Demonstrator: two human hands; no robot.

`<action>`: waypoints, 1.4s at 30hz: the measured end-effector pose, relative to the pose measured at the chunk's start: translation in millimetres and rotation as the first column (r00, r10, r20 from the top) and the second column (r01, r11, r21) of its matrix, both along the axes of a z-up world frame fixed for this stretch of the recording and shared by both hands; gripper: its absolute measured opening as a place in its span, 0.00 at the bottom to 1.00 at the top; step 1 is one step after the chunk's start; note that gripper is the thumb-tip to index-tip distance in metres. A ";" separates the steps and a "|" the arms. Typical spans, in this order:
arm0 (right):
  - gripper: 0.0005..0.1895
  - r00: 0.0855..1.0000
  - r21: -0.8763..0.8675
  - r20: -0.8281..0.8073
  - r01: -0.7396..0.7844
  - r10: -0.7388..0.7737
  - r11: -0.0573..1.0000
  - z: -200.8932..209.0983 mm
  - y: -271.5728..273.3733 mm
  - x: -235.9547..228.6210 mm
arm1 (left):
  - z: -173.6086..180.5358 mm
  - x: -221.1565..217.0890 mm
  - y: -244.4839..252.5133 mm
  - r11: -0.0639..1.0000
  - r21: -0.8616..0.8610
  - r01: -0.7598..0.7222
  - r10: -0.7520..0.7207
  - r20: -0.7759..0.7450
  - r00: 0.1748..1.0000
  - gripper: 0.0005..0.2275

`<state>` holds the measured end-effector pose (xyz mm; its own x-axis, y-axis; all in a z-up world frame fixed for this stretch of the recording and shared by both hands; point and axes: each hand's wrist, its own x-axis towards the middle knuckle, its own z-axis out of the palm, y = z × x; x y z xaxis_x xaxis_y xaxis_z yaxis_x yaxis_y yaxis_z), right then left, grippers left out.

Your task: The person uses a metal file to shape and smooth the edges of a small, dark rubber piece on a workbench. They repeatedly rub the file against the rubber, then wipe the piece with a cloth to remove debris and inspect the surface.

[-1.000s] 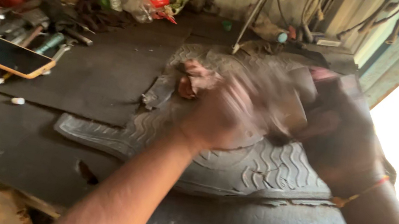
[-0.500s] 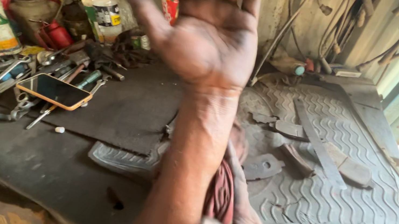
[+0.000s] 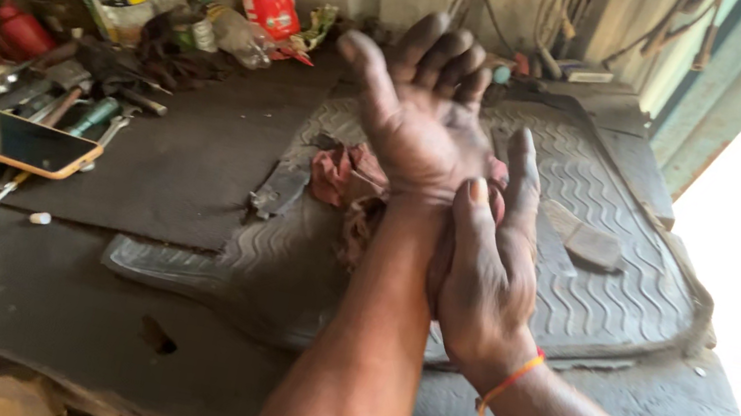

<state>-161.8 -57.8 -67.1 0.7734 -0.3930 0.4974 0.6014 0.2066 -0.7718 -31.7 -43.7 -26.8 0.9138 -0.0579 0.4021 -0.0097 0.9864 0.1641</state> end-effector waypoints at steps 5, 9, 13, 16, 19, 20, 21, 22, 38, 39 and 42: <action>0.34 0.983 0.123 0.110 -0.158 0.145 0.980 2.3 -4.0 6.5 | -21.3 -16.2 14.5 0.980 -0.074 0.187 -0.186 0.013 0.982 0.36; 0.34 0.995 0.051 0.021 -0.103 0.102 0.993 3.4 -9.6 9.7 | -27.8 -38.5 29.0 0.973 0.040 0.226 -0.228 0.039 0.973 0.41; 0.34 0.988 0.055 0.007 -0.152 0.152 0.987 -0.2 -16.0 16.6 | -23.2 -73.4 42.6 0.947 0.205 0.248 -0.260 0.033 0.965 0.48; 0.34 0.991 -0.057 -0.016 -0.131 0.130 0.990 -8.2 -18.5 18.7 | -18.3 -91.3 55.7 0.916 0.251 0.313 -0.333 0.039 0.942 0.51; 0.35 0.993 -0.120 -0.068 -0.102 0.094 0.988 -9.8 -23.9 21.8 | -19.8 -112.9 74.3 0.855 0.336 0.396 -0.425 0.016 0.905 0.51; 0.35 0.992 -0.122 -0.085 -0.099 0.089 0.988 -6.8 -25.3 23.8 | -20.4 -120.7 79.9 0.826 0.372 0.422 -0.458 0.008 0.889 0.51; 0.34 0.982 -0.029 -0.079 -0.177 0.174 0.984 -3.5 -25.8 24.6 | -21.4 -128.6 82.8 0.816 0.407 0.410 -0.458 0.024 0.889 0.52; 0.32 0.964 0.064 -0.065 -0.253 0.257 0.965 1.6 -27.6 24.9 | -22.9 -136.2 83.7 0.805 0.440 0.397 -0.459 0.039 0.888 0.52; 0.16 0.884 -0.404 0.406 0.403 -0.233 0.821 52.8 -55.3 -13.4 | -47.0 -89.3 137.3 -0.668 0.509 -0.543 -0.208 0.573 0.793 0.30; 0.15 0.842 -0.472 0.483 0.481 -0.240 0.738 52.4 -56.0 -12.3 | -50.3 -86.8 138.9 -0.649 0.494 -0.578 -0.218 0.608 0.764 0.28; 0.17 0.819 -0.775 0.533 0.573 -0.214 0.265 46.8 -51.8 -4.8 | -58.6 -80.0 142.1 -0.610 0.469 -0.639 -0.220 0.674 0.705 0.24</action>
<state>-166.6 -109.6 -20.2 0.4203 0.1981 0.8855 0.5920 -0.7995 -0.1021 -111.6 98.4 -85.3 0.8052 -0.4719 0.3592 -0.5863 -0.7245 0.3624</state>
